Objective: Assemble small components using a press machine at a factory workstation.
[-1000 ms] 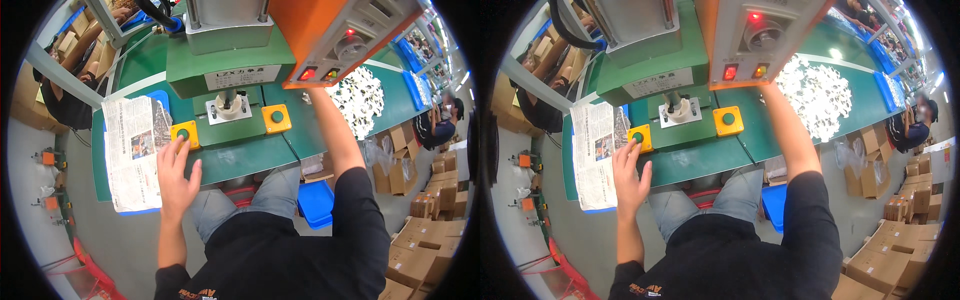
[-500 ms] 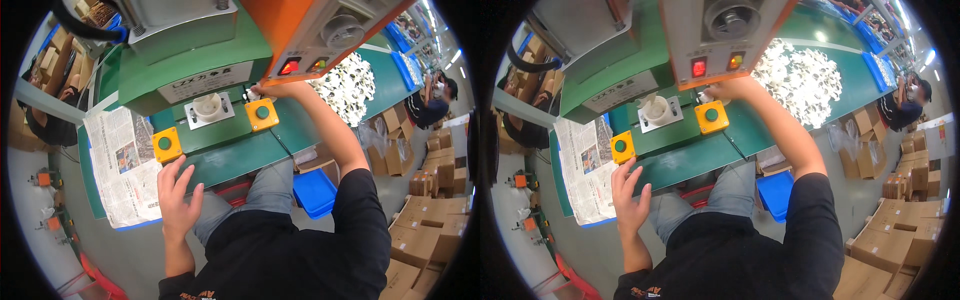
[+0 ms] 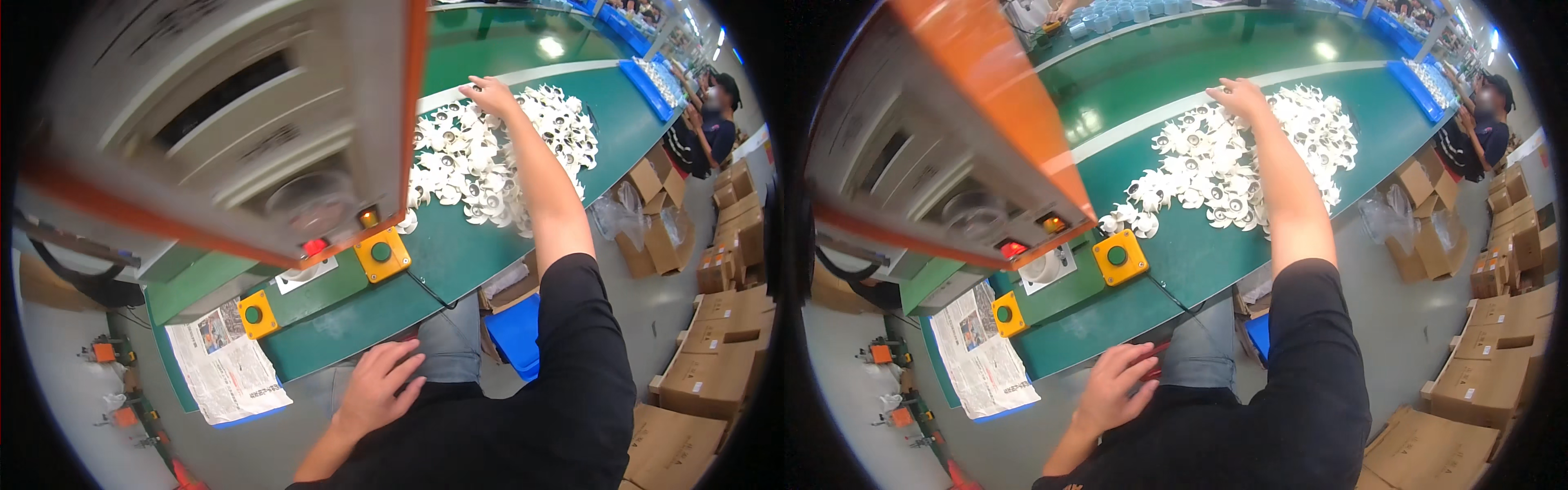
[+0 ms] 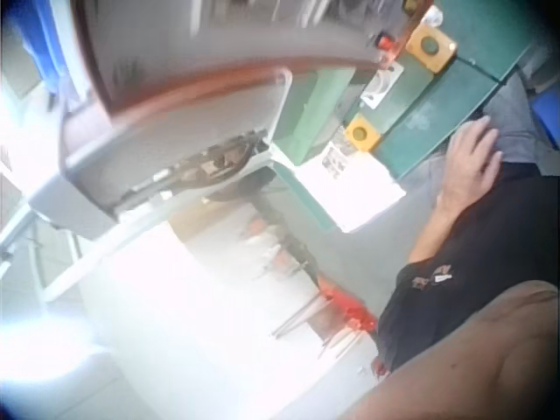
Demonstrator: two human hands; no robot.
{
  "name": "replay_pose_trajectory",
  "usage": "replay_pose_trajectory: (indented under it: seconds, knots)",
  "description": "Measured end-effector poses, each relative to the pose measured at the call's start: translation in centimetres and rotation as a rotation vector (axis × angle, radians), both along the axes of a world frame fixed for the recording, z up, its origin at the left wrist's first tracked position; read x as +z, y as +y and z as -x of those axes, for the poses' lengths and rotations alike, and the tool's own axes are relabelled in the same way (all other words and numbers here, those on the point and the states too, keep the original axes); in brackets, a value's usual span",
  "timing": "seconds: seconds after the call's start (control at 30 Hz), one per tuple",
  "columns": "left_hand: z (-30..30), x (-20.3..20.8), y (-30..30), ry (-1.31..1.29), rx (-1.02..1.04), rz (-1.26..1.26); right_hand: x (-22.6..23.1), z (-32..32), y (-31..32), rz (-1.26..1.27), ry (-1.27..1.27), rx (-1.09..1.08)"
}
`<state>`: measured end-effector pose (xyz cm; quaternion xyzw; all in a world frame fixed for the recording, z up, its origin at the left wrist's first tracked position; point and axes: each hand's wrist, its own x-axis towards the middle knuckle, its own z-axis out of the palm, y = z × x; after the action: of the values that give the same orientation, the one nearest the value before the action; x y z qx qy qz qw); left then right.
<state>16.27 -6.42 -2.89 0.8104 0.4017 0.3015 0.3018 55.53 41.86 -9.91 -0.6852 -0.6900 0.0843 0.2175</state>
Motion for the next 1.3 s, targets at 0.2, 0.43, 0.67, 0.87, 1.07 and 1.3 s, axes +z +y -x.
replay_pose_trajectory:
  seconds: [0.2, 0.43, 0.67, 0.87, 1.07, 1.3]
  knots:
    - [-2.7, -0.3, 2.0, 0.0, -0.033, 0.031, 1.0, 9.1, -3.4, 0.006, 0.033, 0.424]
    - [-3.6, -1.0, 2.6, -0.002, -0.116, 0.006, 2.3, 14.3, -7.0, 0.101, 0.077, 0.778]
    - [-3.8, -1.5, 1.4, -0.029, -0.135, 0.0, 3.2, 17.9, -10.4, 0.089, -0.021, 0.799]
    - [-3.9, -2.5, 0.0, -0.045, -0.191, 0.013, 4.6, 20.9, -14.4, 0.147, 0.081, 0.789]
    - [-3.1, -2.8, -0.2, -0.054, -0.203, -0.002, 7.5, 12.9, -21.6, -0.571, 0.197, 0.531]
    - [-7.2, -2.4, 3.5, -0.195, -0.272, -0.049, -2.1, -9.7, -28.6, -0.679, 0.104, -0.424]
